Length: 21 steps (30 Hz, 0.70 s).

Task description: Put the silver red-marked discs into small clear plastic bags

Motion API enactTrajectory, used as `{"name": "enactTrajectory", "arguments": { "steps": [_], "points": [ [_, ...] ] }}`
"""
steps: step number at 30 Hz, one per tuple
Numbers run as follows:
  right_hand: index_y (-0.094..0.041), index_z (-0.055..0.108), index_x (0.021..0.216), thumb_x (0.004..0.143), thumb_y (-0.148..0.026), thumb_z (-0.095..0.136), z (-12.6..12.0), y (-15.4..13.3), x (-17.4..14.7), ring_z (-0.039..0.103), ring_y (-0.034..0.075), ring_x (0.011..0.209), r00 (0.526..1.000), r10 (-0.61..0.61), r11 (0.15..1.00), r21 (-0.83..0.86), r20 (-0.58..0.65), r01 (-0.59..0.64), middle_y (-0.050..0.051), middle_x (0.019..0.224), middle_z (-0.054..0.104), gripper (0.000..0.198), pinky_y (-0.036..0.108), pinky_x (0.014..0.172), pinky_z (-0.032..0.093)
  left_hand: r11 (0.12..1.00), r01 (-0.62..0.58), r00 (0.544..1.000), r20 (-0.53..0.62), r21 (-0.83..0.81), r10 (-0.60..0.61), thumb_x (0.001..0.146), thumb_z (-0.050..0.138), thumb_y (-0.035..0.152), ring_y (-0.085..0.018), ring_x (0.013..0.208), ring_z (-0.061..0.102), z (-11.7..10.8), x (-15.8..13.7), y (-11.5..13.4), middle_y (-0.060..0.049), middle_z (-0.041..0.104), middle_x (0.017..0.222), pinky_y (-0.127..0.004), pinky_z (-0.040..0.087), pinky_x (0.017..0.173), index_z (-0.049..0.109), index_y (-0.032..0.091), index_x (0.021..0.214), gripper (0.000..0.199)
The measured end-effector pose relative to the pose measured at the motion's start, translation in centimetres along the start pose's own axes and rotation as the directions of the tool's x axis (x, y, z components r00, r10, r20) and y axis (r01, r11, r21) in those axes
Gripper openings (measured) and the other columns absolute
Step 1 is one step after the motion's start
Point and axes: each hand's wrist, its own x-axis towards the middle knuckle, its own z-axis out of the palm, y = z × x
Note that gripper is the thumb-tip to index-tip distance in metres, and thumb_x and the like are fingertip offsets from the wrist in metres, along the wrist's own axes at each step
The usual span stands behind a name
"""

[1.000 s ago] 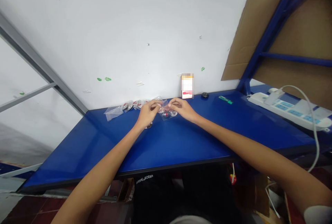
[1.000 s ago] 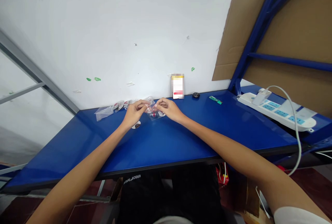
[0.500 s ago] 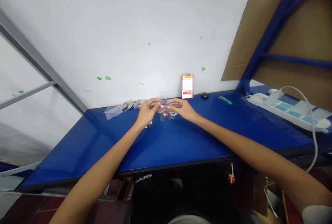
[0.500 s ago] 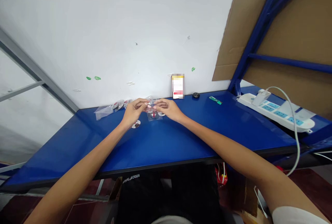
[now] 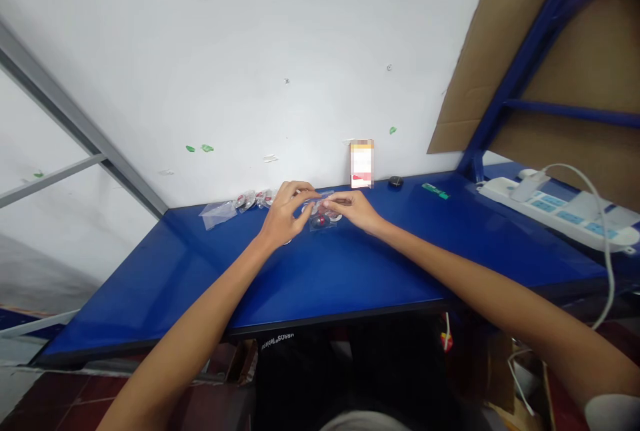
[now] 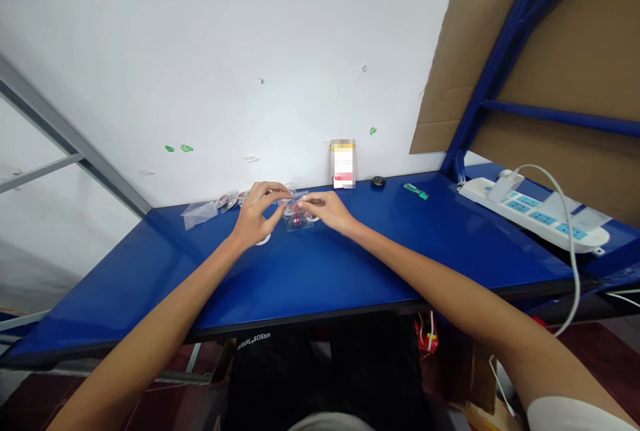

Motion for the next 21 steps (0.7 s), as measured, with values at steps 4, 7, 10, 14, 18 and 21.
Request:
{"name": "enactTrajectory", "arguments": {
  "steps": [4,7,10,14,18,21],
  "points": [
    [-0.022,0.088,0.099,0.085,-0.060,0.084,-0.1,-0.5,0.0,0.076,0.025,0.094,0.997,-0.073,0.992,-0.103,-0.016,0.071,0.007,0.102,0.083,0.041,0.037,0.085,0.061,0.998,-0.042,0.989,0.142,0.049,0.034,0.105,0.065,0.033,-0.029,0.117,0.065,0.0,-0.1,-0.5,-0.011,0.076,0.123,-0.048,0.053,0.103,0.073,0.024,0.128,0.026],
    [-0.022,0.087,0.096,0.086,-0.060,0.083,-0.3,-0.4,0.0,0.073,0.022,0.090,0.992,-0.125,0.980,-0.159,-0.011,0.122,0.007,0.103,0.079,0.039,0.034,0.079,0.059,1.000,-0.013,0.979,0.204,0.029,0.007,0.107,0.062,0.036,-0.027,0.107,0.070,0.2,-0.4,-1.2,-0.009,0.080,0.112,-0.046,0.054,0.097,0.076,0.023,0.122,0.024],
    [-0.023,0.085,0.100,0.088,-0.058,0.082,-0.5,0.0,0.2,0.073,0.023,0.089,0.993,-0.118,0.979,-0.168,-0.011,0.114,0.007,0.101,0.078,0.038,0.036,0.079,0.060,0.998,0.062,0.983,0.176,-0.016,-0.059,0.108,0.060,0.034,-0.024,0.100,0.072,0.4,-0.5,-1.7,-0.008,0.081,0.107,-0.042,0.055,0.093,0.078,0.023,0.113,0.021],
    [-0.025,0.075,0.125,0.083,-0.048,0.091,-0.7,-0.1,0.1,0.074,0.025,0.099,0.977,-0.210,0.952,-0.239,-0.045,0.194,0.007,0.108,0.077,0.051,0.041,0.091,0.062,0.992,0.119,0.980,0.165,-0.051,-0.109,0.108,0.059,0.036,-0.022,0.090,0.072,0.5,-0.6,-1.7,-0.007,0.079,0.102,-0.037,0.055,0.083,0.077,0.021,0.106,0.023],
    [-0.029,0.074,0.130,0.093,-0.041,0.084,-1.0,-1.4,0.0,0.071,0.026,0.113,0.925,-0.370,0.838,-0.398,0.090,0.374,0.009,0.126,0.074,0.040,0.046,0.102,0.058,0.995,0.084,0.979,0.188,-0.054,-0.072,0.109,0.057,0.038,-0.023,0.093,0.070,0.3,-0.4,-1.4,-0.007,0.077,0.100,-0.038,0.054,0.087,0.075,0.021,0.106,0.025],
    [-0.027,0.082,0.103,0.100,-0.039,0.075,-1.2,-2.0,-0.1,0.072,0.026,0.109,0.883,-0.424,0.738,-0.489,0.200,0.465,0.008,0.114,0.078,0.014,0.046,0.101,0.056,0.995,0.085,0.971,0.230,-0.058,-0.069,0.110,0.056,0.040,-0.023,0.095,0.070,0.1,-0.3,-1.2,-0.007,0.076,0.100,-0.039,0.053,0.089,0.075,0.022,0.105,0.026]
  ]
}}
